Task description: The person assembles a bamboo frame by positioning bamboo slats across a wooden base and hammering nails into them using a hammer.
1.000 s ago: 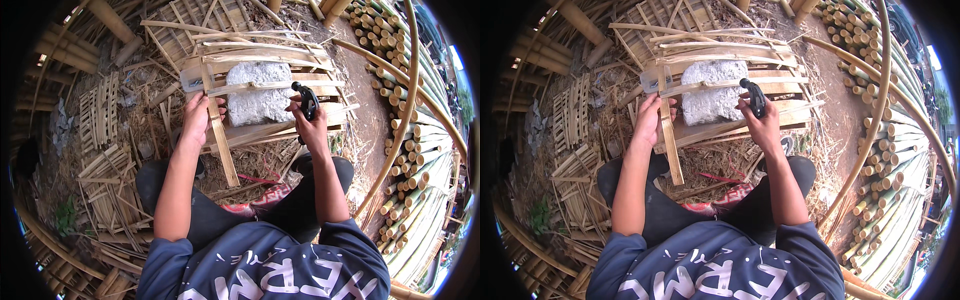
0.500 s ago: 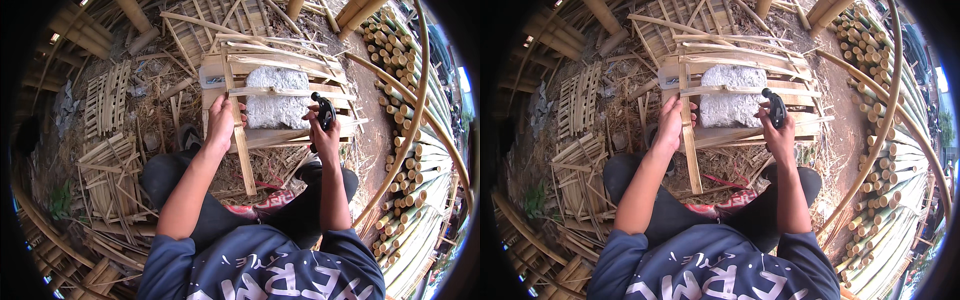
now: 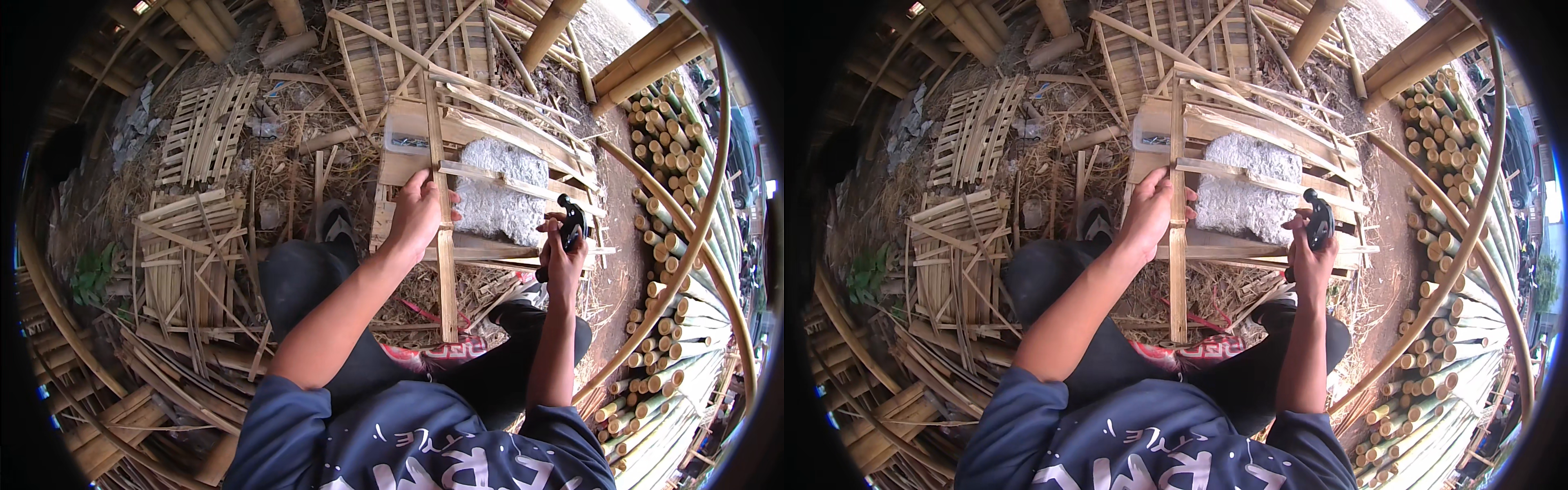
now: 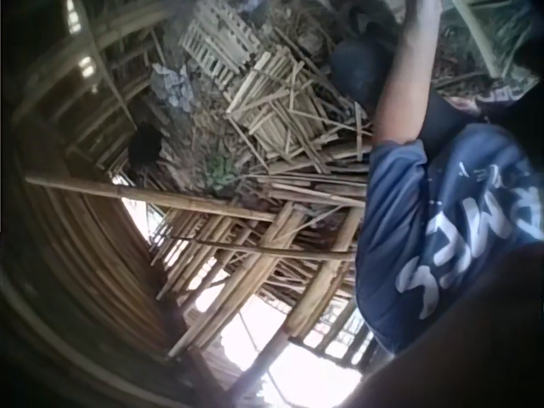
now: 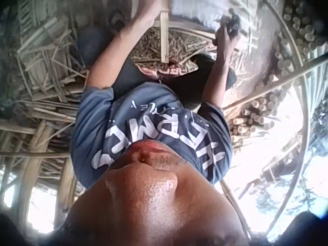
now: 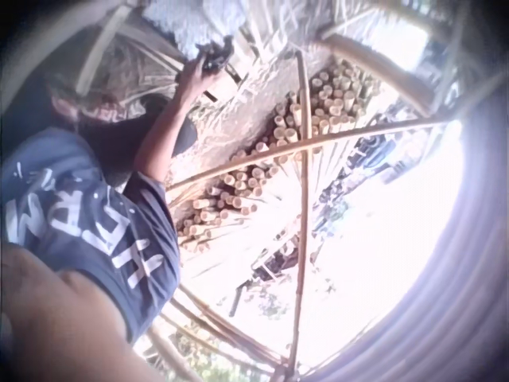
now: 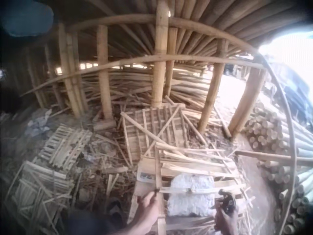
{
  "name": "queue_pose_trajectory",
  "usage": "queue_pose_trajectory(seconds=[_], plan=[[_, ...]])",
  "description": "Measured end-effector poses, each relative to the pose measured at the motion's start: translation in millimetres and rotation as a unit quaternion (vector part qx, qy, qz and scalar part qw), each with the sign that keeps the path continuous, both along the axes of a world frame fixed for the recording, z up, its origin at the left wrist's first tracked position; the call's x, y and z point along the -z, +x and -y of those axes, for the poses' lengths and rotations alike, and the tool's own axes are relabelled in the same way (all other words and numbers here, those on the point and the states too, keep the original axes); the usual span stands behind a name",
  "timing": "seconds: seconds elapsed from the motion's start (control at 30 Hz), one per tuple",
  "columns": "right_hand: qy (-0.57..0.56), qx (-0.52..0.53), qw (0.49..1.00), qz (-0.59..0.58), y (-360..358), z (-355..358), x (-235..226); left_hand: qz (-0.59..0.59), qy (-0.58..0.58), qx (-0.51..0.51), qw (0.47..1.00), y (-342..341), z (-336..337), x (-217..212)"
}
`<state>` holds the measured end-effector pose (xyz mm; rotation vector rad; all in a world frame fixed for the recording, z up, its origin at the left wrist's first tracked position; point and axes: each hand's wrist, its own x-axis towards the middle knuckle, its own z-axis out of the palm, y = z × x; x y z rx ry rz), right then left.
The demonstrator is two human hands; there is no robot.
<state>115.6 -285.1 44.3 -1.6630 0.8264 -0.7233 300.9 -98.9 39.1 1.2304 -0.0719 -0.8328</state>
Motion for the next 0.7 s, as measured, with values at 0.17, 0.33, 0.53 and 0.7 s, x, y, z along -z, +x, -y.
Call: queue_pose_trajectory(seconds=[0.17,0.33,0.53,0.7], plan=[[0.005,-0.004,1.0,-0.004,6.3,-5.6,-4.5,0.005,-0.002,-0.008,1.0,-0.3,-2.4,0.8],[-0.008,-0.014,1.0,-0.008,6.0,-2.9,-0.7,0.02,0.002,-0.002,1.0,-1.1,-3.7,-0.5],[0.004,-0.001,1.0,-0.019,5.3,-2.1,1.7,0.018,0.018,0.008,1.0,-4.4,-5.5,-3.9],[0.002,-0.007,1.0,-0.013,4.8,-0.5,4.3,0.015,0.015,0.006,1.0,-8.1,-7.8,-6.5]])
